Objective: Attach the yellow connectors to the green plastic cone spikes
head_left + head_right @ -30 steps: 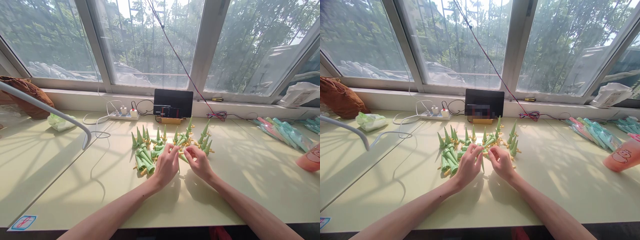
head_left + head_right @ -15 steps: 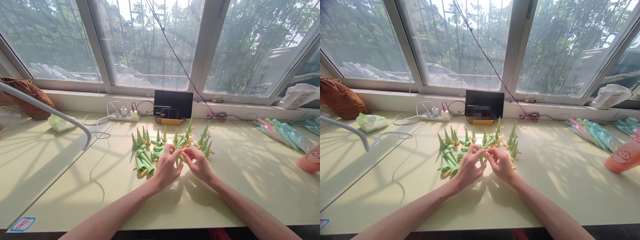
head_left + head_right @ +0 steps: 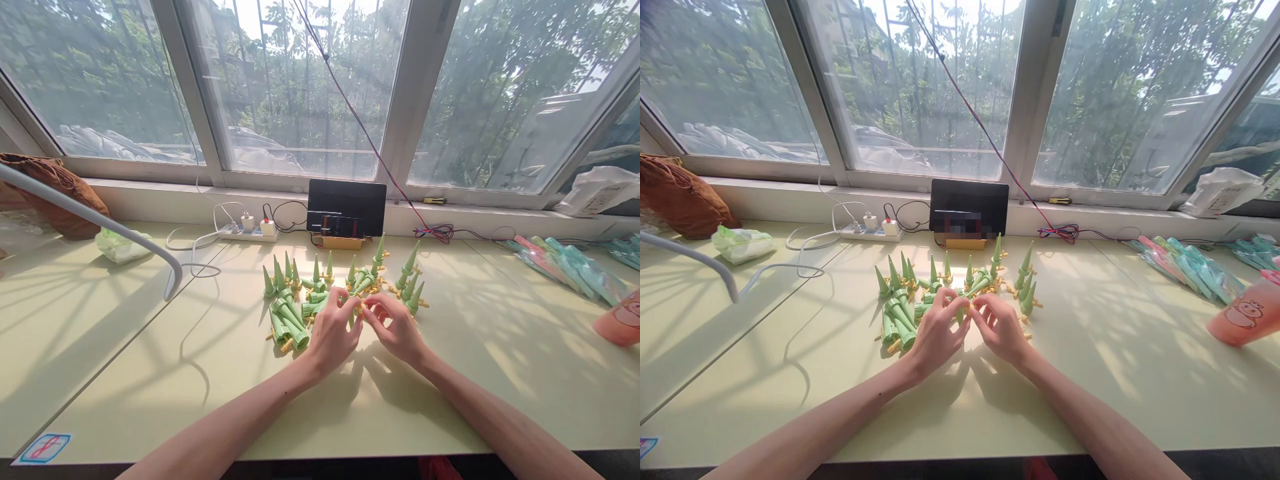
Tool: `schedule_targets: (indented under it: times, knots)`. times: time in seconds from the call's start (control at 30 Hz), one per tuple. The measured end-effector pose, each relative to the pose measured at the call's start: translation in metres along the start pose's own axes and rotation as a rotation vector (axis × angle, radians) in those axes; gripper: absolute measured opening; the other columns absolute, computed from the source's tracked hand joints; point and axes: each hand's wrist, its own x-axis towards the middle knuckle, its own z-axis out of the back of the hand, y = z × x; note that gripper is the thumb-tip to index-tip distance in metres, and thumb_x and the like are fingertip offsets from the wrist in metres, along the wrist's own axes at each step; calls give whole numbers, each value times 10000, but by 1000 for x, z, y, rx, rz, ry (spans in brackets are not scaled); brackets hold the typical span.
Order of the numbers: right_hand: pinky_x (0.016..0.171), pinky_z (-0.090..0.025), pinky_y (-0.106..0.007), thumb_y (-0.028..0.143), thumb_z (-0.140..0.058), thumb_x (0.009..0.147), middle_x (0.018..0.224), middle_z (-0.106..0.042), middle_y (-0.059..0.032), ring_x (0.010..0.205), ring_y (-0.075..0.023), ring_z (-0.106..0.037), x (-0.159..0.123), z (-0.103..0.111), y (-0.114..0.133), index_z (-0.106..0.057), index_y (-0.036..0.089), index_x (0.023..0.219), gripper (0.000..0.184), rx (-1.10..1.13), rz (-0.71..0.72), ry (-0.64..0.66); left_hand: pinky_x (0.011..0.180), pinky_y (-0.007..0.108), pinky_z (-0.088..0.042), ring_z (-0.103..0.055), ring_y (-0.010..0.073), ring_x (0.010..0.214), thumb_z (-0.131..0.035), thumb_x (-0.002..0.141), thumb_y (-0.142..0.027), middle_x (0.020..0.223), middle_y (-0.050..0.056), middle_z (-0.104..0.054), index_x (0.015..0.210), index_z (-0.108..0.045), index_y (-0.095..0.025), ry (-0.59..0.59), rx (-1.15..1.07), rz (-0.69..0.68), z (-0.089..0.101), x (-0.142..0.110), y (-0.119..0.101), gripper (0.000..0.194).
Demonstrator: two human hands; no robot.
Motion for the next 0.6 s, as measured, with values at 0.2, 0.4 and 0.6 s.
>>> schedule_targets:
  times: [0.2,0.4,0.6]
  knots:
    - [513,-515,-258,311,-559,972,863,-655,-55,647,-149,-615,0,0,0,-634,188,950,147,-5,6,-1,554,227,-468,-532,104,665,-568,893,-148,1015,39,-505,1009,-597,-205,-4,-51,-3,-1,0,2,133]
    - [514,-516,-258,303,-552,976,862,-653,-55,659,-153,-625,0,1,1,-631,187,950,143,-3,7,0,583,231,-478,-516,101,672,-579,890,-131,998,32,-503,1036,-599,-201,4,-132,-5,-1,1,3,162]
    - [518,-524,-258,319,-546,980,873,-659,-61,664,-155,-630,0,1,1,-632,188,956,158,-3,13,-3,588,233,-474,-486,86,647,-592,872,-91,993,32,-491,990,-613,-190,19,-192,1,1,2,1,155]
